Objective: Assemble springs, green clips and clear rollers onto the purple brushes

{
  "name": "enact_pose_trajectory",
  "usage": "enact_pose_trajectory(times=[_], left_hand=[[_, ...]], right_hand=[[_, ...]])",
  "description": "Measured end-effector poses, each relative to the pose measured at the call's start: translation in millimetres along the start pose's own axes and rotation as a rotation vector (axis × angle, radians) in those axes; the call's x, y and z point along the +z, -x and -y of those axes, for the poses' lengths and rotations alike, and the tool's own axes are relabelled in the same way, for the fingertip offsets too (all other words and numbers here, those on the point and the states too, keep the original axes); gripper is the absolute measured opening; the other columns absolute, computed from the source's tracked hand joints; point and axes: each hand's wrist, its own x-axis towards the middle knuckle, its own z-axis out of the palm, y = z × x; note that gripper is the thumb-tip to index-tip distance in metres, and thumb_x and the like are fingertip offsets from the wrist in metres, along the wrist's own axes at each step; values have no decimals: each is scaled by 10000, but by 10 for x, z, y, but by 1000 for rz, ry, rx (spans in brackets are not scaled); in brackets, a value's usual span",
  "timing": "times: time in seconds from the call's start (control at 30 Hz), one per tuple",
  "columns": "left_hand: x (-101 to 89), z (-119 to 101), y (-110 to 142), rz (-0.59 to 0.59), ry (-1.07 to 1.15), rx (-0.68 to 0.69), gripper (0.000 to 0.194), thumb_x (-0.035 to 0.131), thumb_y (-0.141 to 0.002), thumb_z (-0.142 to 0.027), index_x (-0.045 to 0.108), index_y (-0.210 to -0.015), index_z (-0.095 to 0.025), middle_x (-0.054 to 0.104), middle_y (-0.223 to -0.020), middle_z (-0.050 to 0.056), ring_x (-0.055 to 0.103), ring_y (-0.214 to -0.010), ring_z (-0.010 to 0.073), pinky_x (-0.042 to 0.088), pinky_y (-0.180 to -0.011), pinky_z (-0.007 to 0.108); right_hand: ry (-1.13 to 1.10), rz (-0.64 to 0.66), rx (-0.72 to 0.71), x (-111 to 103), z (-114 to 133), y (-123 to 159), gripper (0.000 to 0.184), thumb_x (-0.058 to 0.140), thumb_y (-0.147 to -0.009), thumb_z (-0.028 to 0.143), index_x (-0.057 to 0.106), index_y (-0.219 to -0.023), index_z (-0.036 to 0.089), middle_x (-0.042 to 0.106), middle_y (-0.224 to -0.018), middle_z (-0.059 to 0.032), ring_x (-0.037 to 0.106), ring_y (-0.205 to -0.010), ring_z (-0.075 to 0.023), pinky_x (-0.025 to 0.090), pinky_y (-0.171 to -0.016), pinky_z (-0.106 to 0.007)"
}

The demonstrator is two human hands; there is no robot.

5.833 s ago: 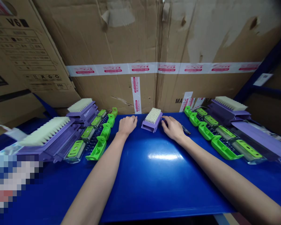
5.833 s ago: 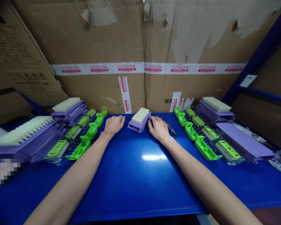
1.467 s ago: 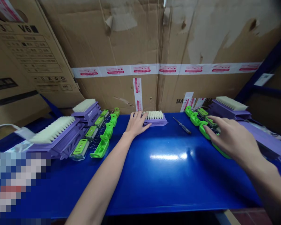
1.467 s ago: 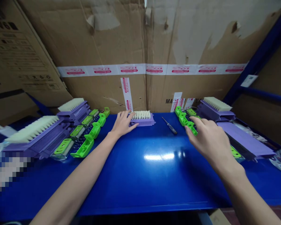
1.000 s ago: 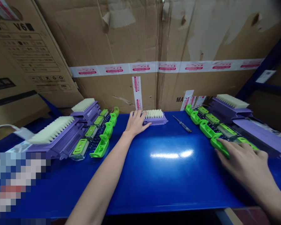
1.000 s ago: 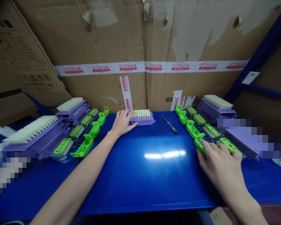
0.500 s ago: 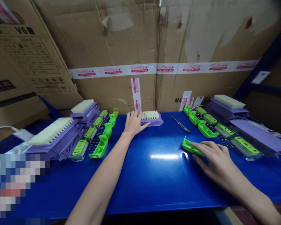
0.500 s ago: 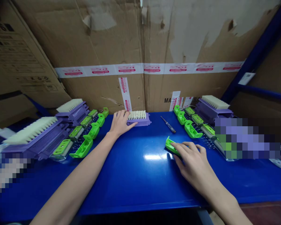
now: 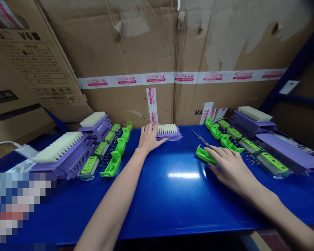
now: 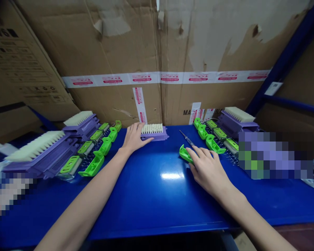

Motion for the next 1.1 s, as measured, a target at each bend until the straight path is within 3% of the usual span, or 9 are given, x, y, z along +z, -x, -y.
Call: enact_pose_trajectory(times=[0.17, 0.3, 0.4, 0.47, 0.63, 0.73, 0.9, 1.1], left_hand=[[58, 48, 10, 8, 162, 9, 795, 600, -760, -566, 306, -1371, -151, 431, -1375, 169, 411, -1277, 296, 333, -1035, 427], [90, 61, 16, 12, 207, -54, 806, 620, -755, -498, 253, -1391, -164, 432, -1361, 174, 454, -1243, 316, 386, -982, 465], [70, 68, 26, -31, 177, -84, 834, 631, -728, -555, 281, -1371, -156, 457, -1307, 182, 504, -1168, 340, 423, -920, 487], [33, 58, 36, -78, 150, -27, 789, 606, -739, -582, 326, -1337, -149, 494, -1250, 178, 526, -1126, 337, 437, -897, 482], [-29, -67, 53, -118, 134, 369, 537, 519, -809, -464, 440, -1221, -129, 567, -1086, 150, 596, -951, 272, 496, -801, 394], [-5, -133, 41, -83, 77, 488, 422, 484, -797, -268, 477, -1194, -127, 572, -1063, 148, 608, -863, 247, 507, -735, 371], [-4, -111, 10, -98, -9, 437, 530, 498, -743, -120, 464, -1272, -137, 494, -1285, 195, 516, -1159, 310, 448, -904, 440], [-17, -120, -1, -71, 48, 374, 428, 545, -830, -333, 517, -1207, -132, 413, -1425, 182, 348, -1345, 299, 282, -1078, 489]], right_hand=[[37, 203, 25, 25, 20, -108, 500, 481, -823, 167, 486, -1322, 152, 641, -1171, -132, 617, -974, -282, 471, -776, -384], [-52, 284, 33, -7, 78, -248, 542, 465, -814, 129, 452, -1355, 168, 643, -1118, -137, 633, -921, -275, 477, -755, -373], [-216, 206, 41, -31, 73, -393, 573, 493, -795, 158, 432, -1365, 150, 628, -1108, -143, 631, -920, -260, 486, -766, -354], [-342, 90, 68, -38, 41, -510, 588, 521, -783, 207, 435, -1359, 131, 633, -1081, -137, 624, -940, -259, 493, -788, -356], [-564, -219, 256, -23, -85, -849, 617, 591, -724, 322, 488, -1305, 142, 668, -980, -104, 639, -883, -260, 499, -815, -399], [-635, -311, 425, -3, -151, -1025, 653, 612, -700, 346, 483, -1304, 133, 677, -930, -102, 642, -855, -274, 494, -816, -434], [-735, -325, 608, 93, -208, -1169, 663, 618, -693, 330, 488, -1305, 110, 685, -925, -118, 643, -852, -279, 484, -845, -450], [-796, -319, 644, 212, -179, -1253, 593, 507, -788, 358, 465, -1339, 143, 678, -1026, -132, 644, -891, -288, 469, -885, -488]])
